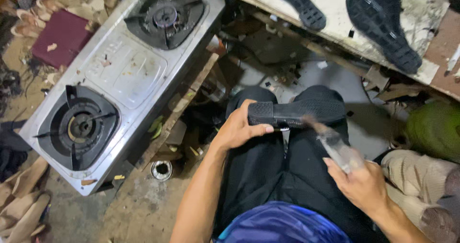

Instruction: The person sits on the floor of a shoe workshop with a shoe on their lap, hammers the sole to seat it onto the shoe upper, presses the edges by hand, and briefly heats the shoe near a gas burner before continuing to hammer. They place finished shoes on the workbench and pick up the next shoe and sole to repeat the process.

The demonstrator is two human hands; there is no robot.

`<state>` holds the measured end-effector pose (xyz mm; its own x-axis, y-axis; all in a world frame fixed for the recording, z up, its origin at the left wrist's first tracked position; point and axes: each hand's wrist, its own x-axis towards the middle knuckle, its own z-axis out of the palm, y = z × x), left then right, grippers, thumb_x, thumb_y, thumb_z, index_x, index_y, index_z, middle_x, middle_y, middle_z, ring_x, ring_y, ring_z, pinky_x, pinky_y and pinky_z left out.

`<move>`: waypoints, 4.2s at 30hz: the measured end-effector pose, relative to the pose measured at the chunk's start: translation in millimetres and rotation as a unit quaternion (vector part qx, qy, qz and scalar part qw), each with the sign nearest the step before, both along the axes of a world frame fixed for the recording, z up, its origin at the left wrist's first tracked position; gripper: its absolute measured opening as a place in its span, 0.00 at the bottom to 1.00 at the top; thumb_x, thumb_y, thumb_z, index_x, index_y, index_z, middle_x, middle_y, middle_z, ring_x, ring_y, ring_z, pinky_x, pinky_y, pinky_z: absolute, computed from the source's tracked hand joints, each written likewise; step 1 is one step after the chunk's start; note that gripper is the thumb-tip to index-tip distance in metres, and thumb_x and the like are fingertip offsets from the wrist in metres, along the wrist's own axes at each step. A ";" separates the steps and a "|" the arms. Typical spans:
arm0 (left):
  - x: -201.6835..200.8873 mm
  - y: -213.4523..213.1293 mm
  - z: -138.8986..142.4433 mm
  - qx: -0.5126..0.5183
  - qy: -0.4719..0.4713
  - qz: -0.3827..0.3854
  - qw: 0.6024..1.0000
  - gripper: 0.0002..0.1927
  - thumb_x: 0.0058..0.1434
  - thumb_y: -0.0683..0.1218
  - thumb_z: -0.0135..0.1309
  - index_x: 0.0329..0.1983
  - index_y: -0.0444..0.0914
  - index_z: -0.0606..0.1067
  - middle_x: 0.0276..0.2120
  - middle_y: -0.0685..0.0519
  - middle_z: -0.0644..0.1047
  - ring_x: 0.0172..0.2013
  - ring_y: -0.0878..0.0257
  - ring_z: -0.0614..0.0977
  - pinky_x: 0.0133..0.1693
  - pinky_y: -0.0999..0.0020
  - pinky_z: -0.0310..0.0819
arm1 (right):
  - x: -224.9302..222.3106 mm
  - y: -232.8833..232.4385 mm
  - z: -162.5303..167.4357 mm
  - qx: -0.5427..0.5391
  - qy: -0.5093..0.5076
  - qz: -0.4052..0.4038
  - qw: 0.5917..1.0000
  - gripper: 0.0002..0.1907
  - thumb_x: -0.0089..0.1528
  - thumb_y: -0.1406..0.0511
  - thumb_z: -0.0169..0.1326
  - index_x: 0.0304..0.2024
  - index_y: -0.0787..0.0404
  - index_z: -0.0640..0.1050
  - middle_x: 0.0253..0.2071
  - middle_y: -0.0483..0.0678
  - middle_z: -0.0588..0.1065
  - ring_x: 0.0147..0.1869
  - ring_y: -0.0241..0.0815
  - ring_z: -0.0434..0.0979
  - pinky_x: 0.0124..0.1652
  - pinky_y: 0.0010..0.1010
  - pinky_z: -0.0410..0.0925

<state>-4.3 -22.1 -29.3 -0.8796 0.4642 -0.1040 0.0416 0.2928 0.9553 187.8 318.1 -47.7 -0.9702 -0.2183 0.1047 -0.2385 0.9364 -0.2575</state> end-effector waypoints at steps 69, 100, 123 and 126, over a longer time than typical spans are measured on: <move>33.4 76.2 71.4 0.070 0.037 -0.228 0.970 0.41 0.56 0.58 0.64 0.69 0.35 0.69 0.53 0.42 0.80 0.53 0.56 0.82 0.56 0.62 0.74 | -102.5 173.2 72.0 0.071 0.184 -0.225 0.954 0.24 0.70 0.65 0.62 0.65 0.70 0.75 0.44 0.65 0.76 0.41 0.58 0.78 0.40 0.43 0.72; 138.7 104.8 -119.9 0.558 -0.617 -0.107 0.544 0.44 0.70 0.72 0.27 0.58 0.30 0.72 0.38 0.30 0.78 0.32 0.35 0.82 0.35 0.46 0.79 | -52.6 -16.5 35.1 -0.610 -0.213 -0.071 0.760 0.31 0.63 0.69 0.52 0.70 0.66 0.65 0.62 0.56 0.73 0.65 0.45 0.74 0.62 0.36 0.66; -5.9 23.1 55.9 -0.112 0.230 0.061 0.965 0.27 0.62 0.51 0.58 0.62 0.33 0.71 0.55 0.43 0.77 0.53 0.49 0.79 0.53 0.58 0.71 | -112.2 -61.2 116.4 -0.568 -0.045 -0.169 0.804 0.45 0.56 0.69 0.57 0.74 0.65 0.57 0.66 0.55 0.69 0.67 0.45 0.70 0.64 0.33 0.60; -21.0 8.6 53.2 -0.292 0.311 0.092 0.900 0.22 0.58 0.51 0.59 0.52 0.35 0.76 0.51 0.43 0.78 0.53 0.44 0.77 0.54 0.49 0.67 | -179.4 -45.4 117.4 -0.588 0.011 -0.140 0.797 0.45 0.56 0.71 0.56 0.75 0.65 0.56 0.67 0.54 0.68 0.68 0.44 0.69 0.65 0.33 0.61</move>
<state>-25.4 -13.5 23.9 -0.9082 0.3306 0.2568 0.4147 0.7942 0.4442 8.5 272.7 69.7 -0.9588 0.2677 0.0951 -0.0797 0.0679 -0.9945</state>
